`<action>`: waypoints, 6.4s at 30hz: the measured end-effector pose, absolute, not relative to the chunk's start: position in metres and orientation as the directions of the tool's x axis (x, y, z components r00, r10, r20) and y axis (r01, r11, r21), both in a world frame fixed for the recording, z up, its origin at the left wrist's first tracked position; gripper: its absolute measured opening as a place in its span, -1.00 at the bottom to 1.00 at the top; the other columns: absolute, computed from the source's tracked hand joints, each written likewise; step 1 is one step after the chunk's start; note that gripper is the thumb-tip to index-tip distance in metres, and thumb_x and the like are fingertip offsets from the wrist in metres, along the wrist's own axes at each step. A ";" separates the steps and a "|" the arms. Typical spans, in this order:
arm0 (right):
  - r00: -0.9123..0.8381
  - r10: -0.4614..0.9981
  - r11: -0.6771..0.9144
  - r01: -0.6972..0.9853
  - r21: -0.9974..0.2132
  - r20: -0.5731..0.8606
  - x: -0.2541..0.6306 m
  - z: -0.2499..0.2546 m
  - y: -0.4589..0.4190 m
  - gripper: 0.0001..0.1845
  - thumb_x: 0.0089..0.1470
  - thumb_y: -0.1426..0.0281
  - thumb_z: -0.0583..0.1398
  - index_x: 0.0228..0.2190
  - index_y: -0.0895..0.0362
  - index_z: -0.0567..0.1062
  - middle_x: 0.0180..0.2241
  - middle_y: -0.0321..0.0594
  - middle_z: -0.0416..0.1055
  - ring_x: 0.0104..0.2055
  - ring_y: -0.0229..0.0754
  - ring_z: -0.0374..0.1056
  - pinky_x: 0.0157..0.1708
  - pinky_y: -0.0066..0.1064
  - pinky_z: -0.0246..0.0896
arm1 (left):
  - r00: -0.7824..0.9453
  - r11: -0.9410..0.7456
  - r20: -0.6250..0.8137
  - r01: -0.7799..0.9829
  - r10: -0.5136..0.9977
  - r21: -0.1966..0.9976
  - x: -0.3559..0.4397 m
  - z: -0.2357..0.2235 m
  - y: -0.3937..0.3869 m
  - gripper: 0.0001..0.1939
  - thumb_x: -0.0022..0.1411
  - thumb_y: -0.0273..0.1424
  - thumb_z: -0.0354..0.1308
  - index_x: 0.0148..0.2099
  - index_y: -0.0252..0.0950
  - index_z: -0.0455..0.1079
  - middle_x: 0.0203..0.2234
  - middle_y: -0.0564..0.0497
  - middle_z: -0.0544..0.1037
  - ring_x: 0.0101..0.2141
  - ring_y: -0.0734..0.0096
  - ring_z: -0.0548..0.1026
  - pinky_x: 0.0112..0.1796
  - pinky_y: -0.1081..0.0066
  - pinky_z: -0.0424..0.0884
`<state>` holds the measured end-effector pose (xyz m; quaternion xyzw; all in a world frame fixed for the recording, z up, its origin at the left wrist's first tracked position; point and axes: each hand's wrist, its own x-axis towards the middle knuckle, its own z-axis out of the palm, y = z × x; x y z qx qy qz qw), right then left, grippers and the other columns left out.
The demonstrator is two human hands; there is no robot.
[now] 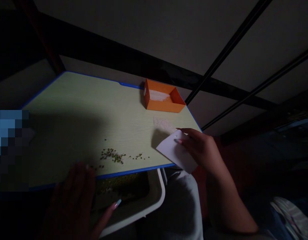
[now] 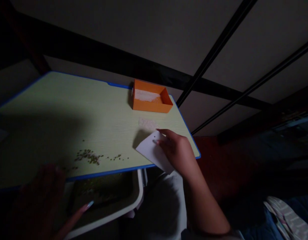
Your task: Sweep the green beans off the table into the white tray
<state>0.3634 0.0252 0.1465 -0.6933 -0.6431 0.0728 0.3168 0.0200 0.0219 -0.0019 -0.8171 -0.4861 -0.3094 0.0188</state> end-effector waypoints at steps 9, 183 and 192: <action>0.145 0.983 -0.049 0.794 -0.606 0.110 0.342 0.131 0.045 -0.60 0.12 0.34 0.27 0.00 0.13 0.63 -0.12 0.00 0.68 -0.20 0.00 0.61 -0.26 -0.25 0.44 | 0.348 -0.524 0.486 0.800 0.802 0.293 0.018 -0.001 0.023 -0.04 0.20 -0.08 0.08 0.50 -0.10 -0.32 0.53 -0.04 -0.19 0.45 -0.35 -0.02 0.26 -0.54 0.22; -0.376 0.766 0.364 0.922 0.131 0.521 0.263 0.133 -0.008 -0.65 0.22 0.55 0.04 -0.13 0.25 0.59 -0.37 -0.13 0.64 -0.46 -0.12 0.44 -0.33 -0.10 0.17 | 0.331 -0.516 0.492 0.801 0.805 0.305 0.015 -0.005 0.021 -0.05 0.17 -0.07 0.07 0.50 -0.05 -0.26 0.53 -0.02 -0.10 0.41 -0.37 0.10 0.24 -0.52 0.26; -0.267 0.777 0.198 0.963 0.182 0.570 0.295 0.123 0.010 -0.69 0.27 0.56 0.09 -0.11 0.14 0.60 -0.35 -0.19 0.66 -0.42 -0.13 0.48 -0.22 -0.13 0.10 | 0.371 -0.542 0.502 0.803 0.781 0.249 0.014 -0.005 0.026 -0.03 0.17 -0.07 0.05 0.50 -0.12 -0.30 0.54 0.00 -0.21 0.43 -0.38 0.06 0.19 -0.52 0.31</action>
